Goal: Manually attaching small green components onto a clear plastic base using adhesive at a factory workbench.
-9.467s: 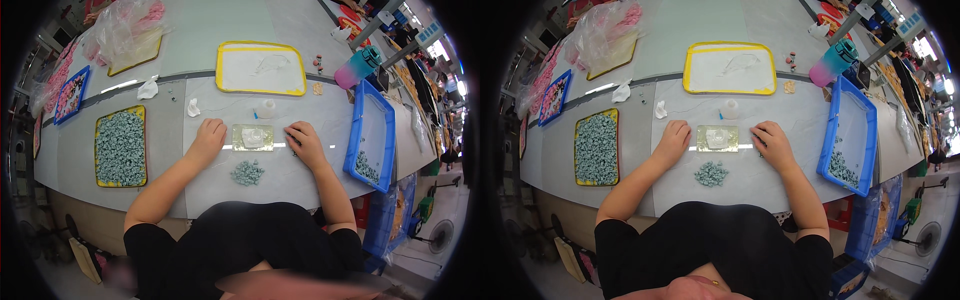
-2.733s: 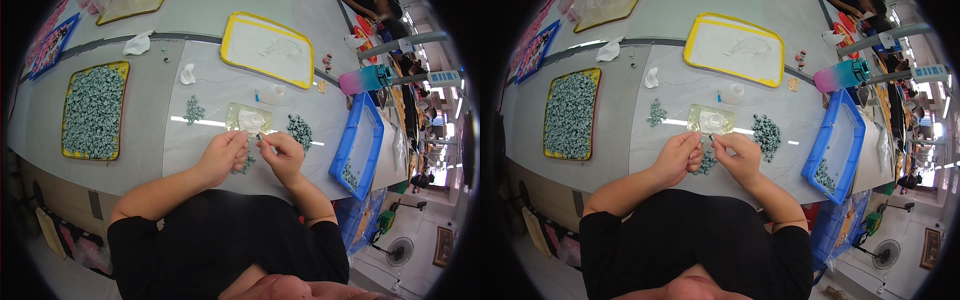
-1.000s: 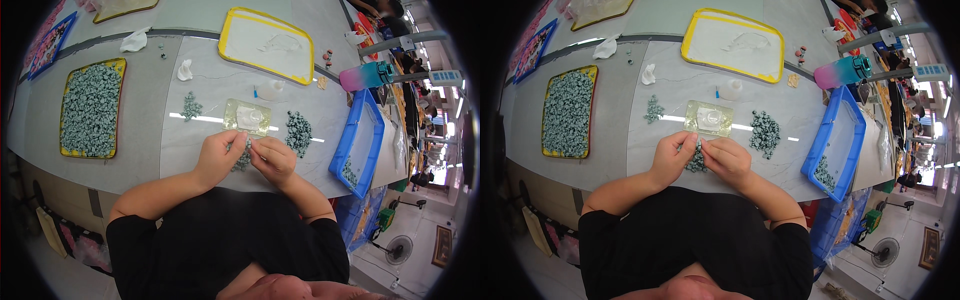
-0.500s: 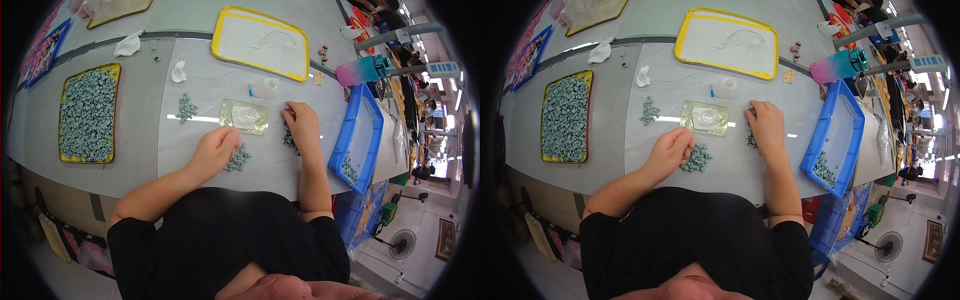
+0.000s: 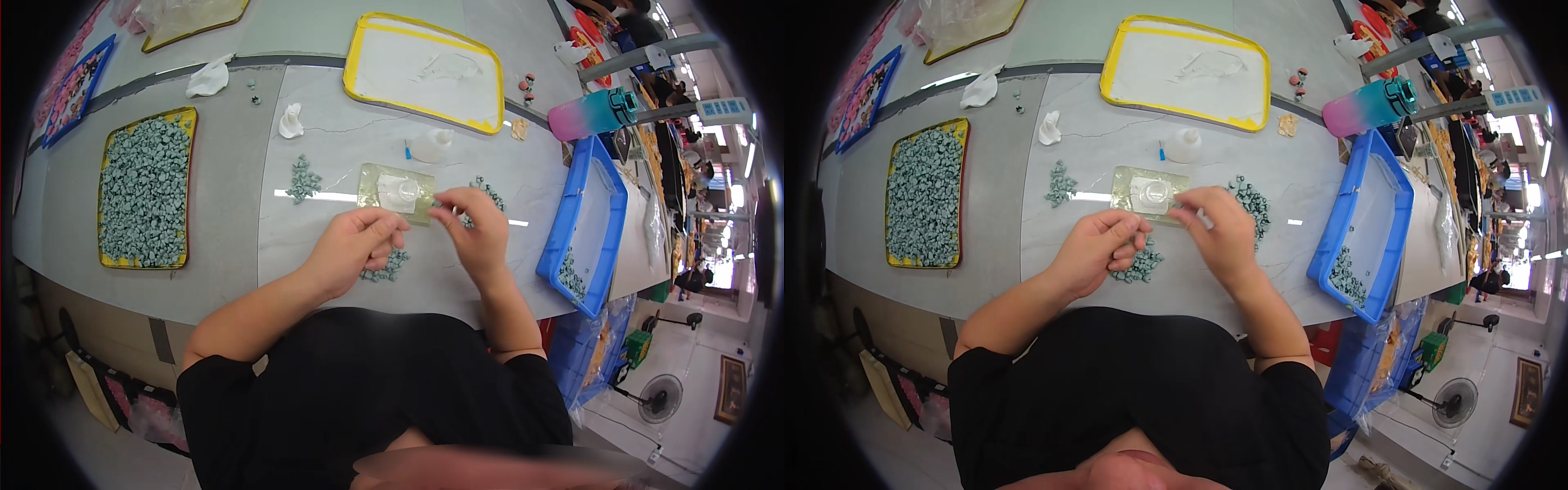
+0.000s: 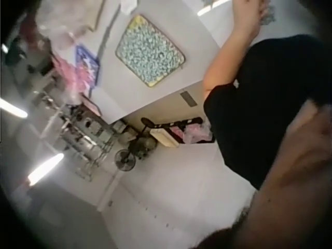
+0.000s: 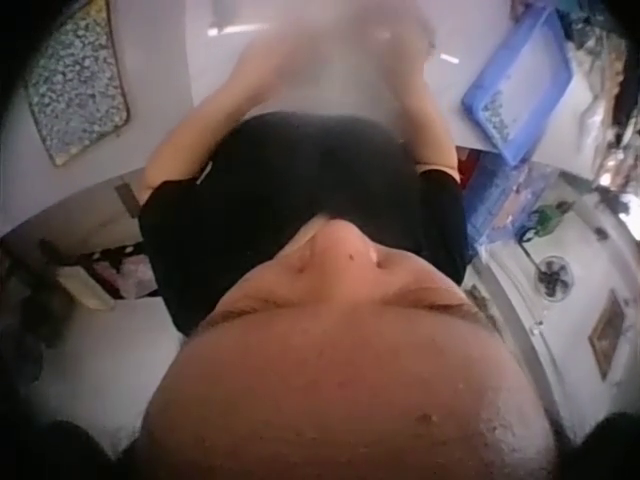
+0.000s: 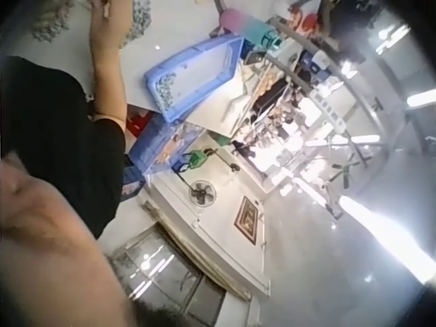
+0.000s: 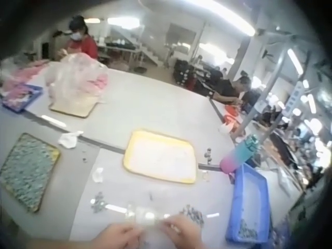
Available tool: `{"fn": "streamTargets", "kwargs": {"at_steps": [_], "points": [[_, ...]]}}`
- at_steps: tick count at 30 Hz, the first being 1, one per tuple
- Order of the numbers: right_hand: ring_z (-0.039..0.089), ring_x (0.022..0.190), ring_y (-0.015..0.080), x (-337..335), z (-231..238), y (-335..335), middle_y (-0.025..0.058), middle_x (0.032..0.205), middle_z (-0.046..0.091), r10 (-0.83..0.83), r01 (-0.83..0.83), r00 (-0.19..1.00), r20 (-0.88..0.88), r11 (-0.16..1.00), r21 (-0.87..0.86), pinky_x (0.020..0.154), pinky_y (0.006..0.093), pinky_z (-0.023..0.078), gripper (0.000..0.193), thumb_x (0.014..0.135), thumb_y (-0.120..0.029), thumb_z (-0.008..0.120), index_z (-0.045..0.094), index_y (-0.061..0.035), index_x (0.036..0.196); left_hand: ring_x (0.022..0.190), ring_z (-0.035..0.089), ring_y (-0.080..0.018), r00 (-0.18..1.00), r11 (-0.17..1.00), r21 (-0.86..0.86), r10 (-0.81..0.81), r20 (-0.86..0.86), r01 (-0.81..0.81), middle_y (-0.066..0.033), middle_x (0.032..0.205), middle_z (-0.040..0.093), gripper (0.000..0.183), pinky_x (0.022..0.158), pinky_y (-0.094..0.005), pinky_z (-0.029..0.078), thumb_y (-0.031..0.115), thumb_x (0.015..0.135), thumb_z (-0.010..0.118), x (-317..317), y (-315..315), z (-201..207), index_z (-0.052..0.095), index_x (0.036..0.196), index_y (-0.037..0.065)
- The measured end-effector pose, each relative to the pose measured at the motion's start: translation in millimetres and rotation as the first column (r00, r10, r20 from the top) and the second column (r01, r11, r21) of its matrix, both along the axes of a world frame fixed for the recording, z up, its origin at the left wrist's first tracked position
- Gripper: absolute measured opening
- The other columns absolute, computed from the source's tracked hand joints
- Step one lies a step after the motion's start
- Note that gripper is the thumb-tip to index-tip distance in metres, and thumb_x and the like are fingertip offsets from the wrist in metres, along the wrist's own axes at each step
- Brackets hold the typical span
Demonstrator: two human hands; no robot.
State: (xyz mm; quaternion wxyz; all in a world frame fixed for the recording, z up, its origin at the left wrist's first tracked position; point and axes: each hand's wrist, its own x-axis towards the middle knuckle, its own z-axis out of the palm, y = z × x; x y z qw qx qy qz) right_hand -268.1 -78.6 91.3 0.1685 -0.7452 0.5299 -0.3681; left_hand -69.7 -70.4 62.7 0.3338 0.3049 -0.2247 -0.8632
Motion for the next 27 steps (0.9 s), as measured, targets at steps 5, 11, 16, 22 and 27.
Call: {"fn": "streamTargets", "kwargs": {"at_steps": [5,11,16,22,27], "points": [[0.057,0.068,0.0206,13,-7,11,0.0061,0.077,0.059,0.219,-0.21,0.973,0.073,0.971,-0.114,0.057,0.0292,0.046,0.025,0.063,0.0,0.075,0.065,-0.0037,0.086,0.058,0.037,-0.0061,0.998,0.999,0.034,-0.03,-0.053,0.032,-0.0028,0.08,0.052,0.023,0.05,-0.0201,0.032,0.019,0.096,0.046,-6,7,-1,0.057,0.099,-0.002],[0.058,0.068,0.0226,15,-5,9,0.0087,0.082,0.061,0.288,-0.303,0.952,-0.104,0.933,-0.192,0.058,0.0309,0.047,0.027,0.066,0.002,0.072,0.064,-0.0003,0.092,0.058,0.038,-0.0058,0.997,0.995,-0.093,0.029,0.067,-0.023,-0.0018,0.079,0.051,0.023,0.051,-0.0205,0.033,0.017,0.095,0.049,-3,7,-3,0.058,0.1,-0.003],[0.06,0.069,0.0221,13,-4,8,0.0096,0.081,0.061,0.295,-0.326,0.942,-0.158,0.917,-0.231,0.057,0.0293,0.047,0.027,0.065,0.007,0.071,0.064,0.0005,0.09,0.058,0.039,-0.005,0.938,0.927,-0.37,0.08,0.337,0.054,-0.001,0.081,0.051,0.022,0.051,-0.0187,0.033,0.014,0.094,0.051,-3,9,-3,0.059,0.105,-0.003],[0.059,0.068,0.0225,2,-16,-5,0.0096,0.081,0.061,0.209,-0.299,0.934,-0.289,0.901,-0.313,0.057,0.0313,0.045,0.028,0.063,0.007,0.071,0.064,0.0018,0.089,0.056,0.037,-0.0048,0.996,0.999,-0.044,0.031,0.088,-0.027,-0.0007,0.081,0.05,0.019,0.049,-0.0187,0.03,0.009,0.092,0.05,0,6,3,0.059,0.105,-0.002],[0.059,0.068,0.0221,2,-21,-10,0.009,0.083,0.061,0.187,-0.315,0.91,-0.37,0.892,-0.324,0.058,0.0312,0.045,0.027,0.064,0.003,0.069,0.064,0.0018,0.09,0.054,0.034,-0.0048,0.999,0.994,0.109,0.029,-0.014,-0.027,-0.0017,0.08,0.051,0.016,0.047,-0.0188,0.029,0.01,0.092,0.05,5,1,1,0.057,0.101,-0.001]]}}
